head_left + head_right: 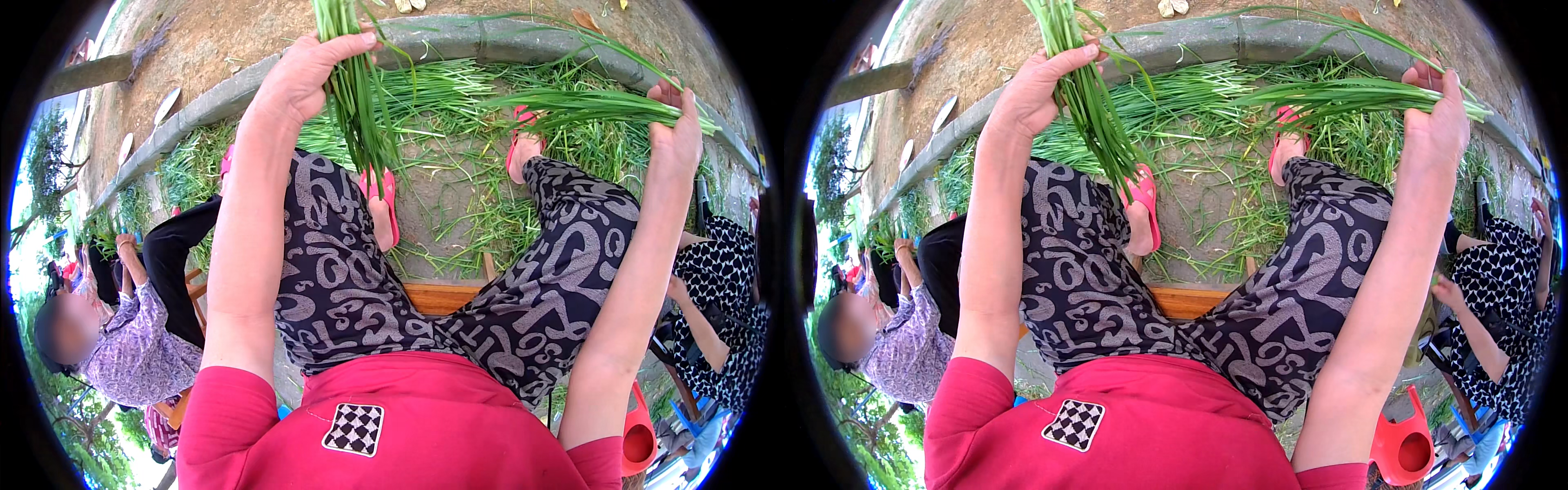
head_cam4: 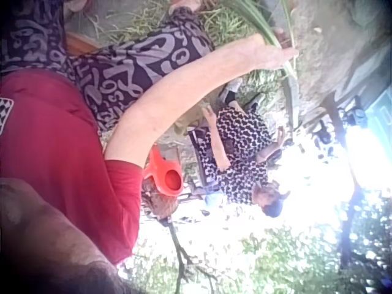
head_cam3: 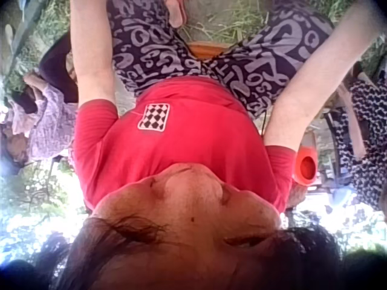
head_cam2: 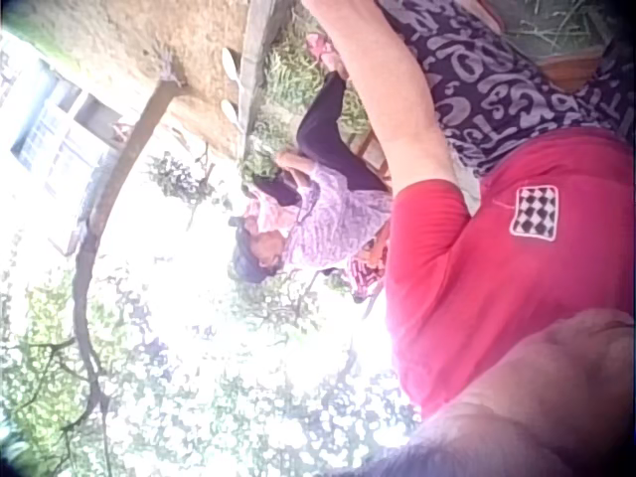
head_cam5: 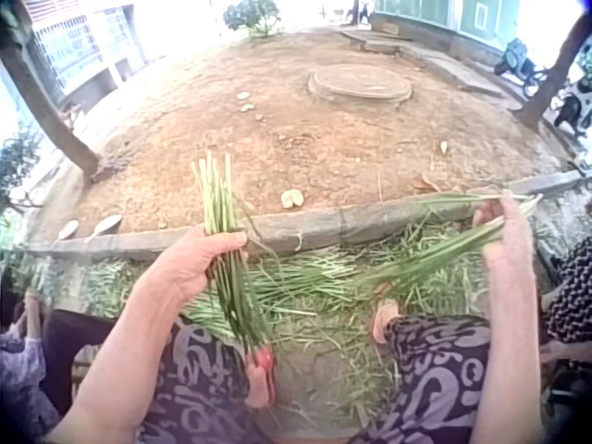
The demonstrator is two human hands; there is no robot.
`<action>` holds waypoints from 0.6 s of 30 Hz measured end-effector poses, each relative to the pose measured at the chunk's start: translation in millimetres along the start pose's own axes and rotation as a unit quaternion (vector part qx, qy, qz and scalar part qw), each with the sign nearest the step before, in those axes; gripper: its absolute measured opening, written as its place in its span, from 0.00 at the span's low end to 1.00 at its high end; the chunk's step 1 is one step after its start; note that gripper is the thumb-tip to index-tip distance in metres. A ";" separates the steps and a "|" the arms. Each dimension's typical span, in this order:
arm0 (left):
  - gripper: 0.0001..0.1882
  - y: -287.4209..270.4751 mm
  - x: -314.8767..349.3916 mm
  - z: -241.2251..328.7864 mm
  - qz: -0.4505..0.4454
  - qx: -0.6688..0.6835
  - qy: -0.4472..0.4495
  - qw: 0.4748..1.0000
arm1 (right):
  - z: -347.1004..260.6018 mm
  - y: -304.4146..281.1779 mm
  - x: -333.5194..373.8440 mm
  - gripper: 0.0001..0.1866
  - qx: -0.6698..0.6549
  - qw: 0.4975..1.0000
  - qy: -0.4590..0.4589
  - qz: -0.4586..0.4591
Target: The person sorts through bundles of green leafy herbs by hand while sitting outdoors, separating them and gathering them into a neat pile on the ground.
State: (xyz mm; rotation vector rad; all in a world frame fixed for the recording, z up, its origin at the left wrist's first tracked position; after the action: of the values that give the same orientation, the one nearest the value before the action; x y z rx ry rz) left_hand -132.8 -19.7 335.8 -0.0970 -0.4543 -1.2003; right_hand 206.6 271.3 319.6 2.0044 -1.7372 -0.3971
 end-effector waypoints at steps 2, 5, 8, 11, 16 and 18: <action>0.17 -4.6 -1.8 -1.5 0.020 0.013 0.002 1.000 | -0.1 13.3 10.9 0.09 0.009 1.000 0.002 0.006; 0.17 4.1 -6.5 -2.2 -0.012 0.005 0.017 1.000 | -1.7 38.3 27.2 0.12 0.017 0.997 0.031 -0.063; 0.17 17.3 -5.3 -1.6 -0.035 -0.003 0.001 0.999 | 9.1 62.2 35.1 0.10 0.043 0.983 0.091 -0.157; 0.16 33.3 -7.1 2.2 -0.085 -0.002 -0.007 0.996 | 23.3 85.8 43.0 0.09 0.068 0.949 0.158 -0.264; 0.17 64.6 -11.3 11.2 -0.123 -0.073 -0.007 0.990 | 34.6 136.2 74.3 0.10 0.117 0.908 0.190 -0.354; 0.18 71.7 -13.7 11.4 -0.149 -0.089 -0.014 0.985 | 36.3 164.6 95.5 0.07 0.145 0.888 0.215 -0.380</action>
State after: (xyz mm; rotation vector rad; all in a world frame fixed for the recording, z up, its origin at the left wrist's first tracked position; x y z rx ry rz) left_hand -74.4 22.4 352.7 -0.2055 -0.3951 -1.5353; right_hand 63.8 155.4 380.5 2.6866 -0.7232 0.0946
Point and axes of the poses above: each hand's wrist, its own x-axis away from the middle knuckle, its own y-axis out of the palm, z = x × y, the point moved 2 cm from there along -x, towards the middle knuckle, and after that the axes turned 12 degrees about -z, right-handed, at the moved point
